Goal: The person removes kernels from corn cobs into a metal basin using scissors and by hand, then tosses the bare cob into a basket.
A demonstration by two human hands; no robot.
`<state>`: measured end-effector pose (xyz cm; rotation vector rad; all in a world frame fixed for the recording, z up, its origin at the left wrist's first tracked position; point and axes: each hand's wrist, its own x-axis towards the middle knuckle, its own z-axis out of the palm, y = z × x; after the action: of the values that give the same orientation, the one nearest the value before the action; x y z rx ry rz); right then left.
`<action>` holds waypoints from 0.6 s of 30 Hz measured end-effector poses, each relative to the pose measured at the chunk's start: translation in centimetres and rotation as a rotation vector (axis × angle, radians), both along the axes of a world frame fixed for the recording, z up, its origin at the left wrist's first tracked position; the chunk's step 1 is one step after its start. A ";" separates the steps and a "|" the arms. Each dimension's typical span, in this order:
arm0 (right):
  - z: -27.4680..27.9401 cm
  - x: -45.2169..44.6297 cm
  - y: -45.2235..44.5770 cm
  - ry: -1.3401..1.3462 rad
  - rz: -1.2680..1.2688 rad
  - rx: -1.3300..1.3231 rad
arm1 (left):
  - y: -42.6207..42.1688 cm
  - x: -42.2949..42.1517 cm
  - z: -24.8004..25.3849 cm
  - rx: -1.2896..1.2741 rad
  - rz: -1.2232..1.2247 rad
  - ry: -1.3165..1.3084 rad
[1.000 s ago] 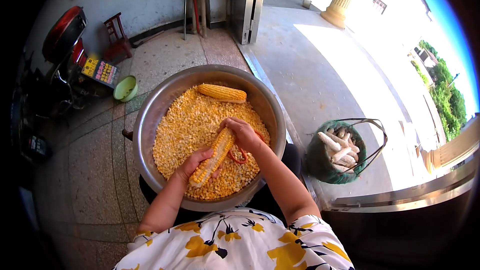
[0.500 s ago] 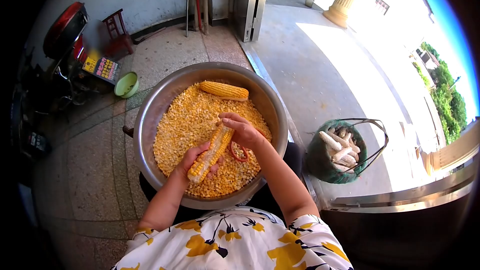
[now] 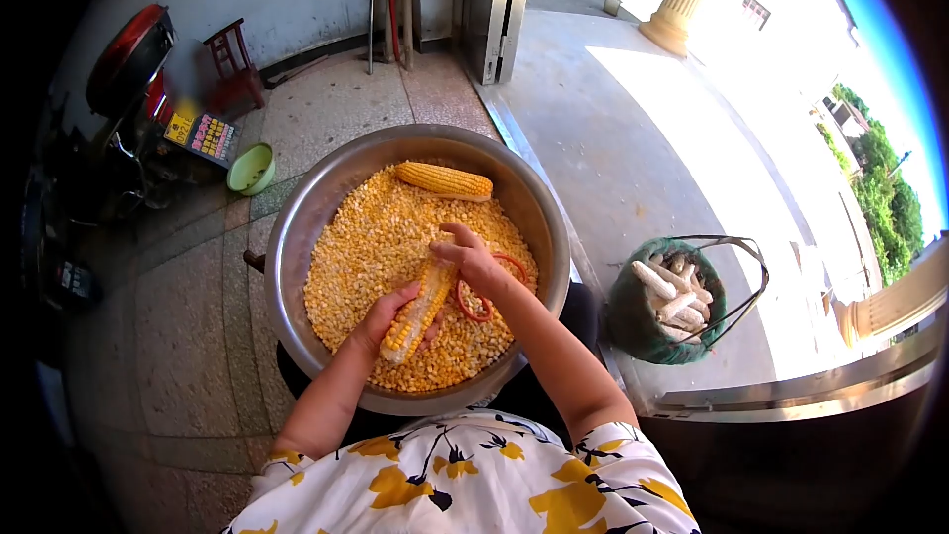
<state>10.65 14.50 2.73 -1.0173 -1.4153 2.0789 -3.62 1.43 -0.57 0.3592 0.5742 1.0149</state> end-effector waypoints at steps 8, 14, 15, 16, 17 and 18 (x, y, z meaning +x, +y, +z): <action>-0.1 -0.9 -3.8 0.043 0.276 -0.148 | 0.9 -2.7 0.4 0.233 0.600 0.031; 0.7 -2.2 -5.8 -0.097 0.280 0.180 | 1.3 -3.1 0.3 0.272 0.573 0.002; 1.5 -2.0 -5.9 -0.284 0.203 0.483 | 1.3 -3.4 0.8 0.150 0.720 -0.048; 2.7 -1.7 -5.8 -0.531 0.260 0.809 | 1.2 -3.9 1.0 0.141 0.739 -0.049; 2.3 -1.5 -6.1 -0.543 0.224 1.004 | 1.2 -4.5 1.2 0.145 0.788 -0.177; 1.9 -1.6 -6.5 -0.547 0.188 1.201 | 1.2 -5.0 1.3 0.151 0.839 -0.306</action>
<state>9.07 7.96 4.61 -0.8923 -2.5581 0.6520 -8.66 2.63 0.69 0.0744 0.3632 1.8891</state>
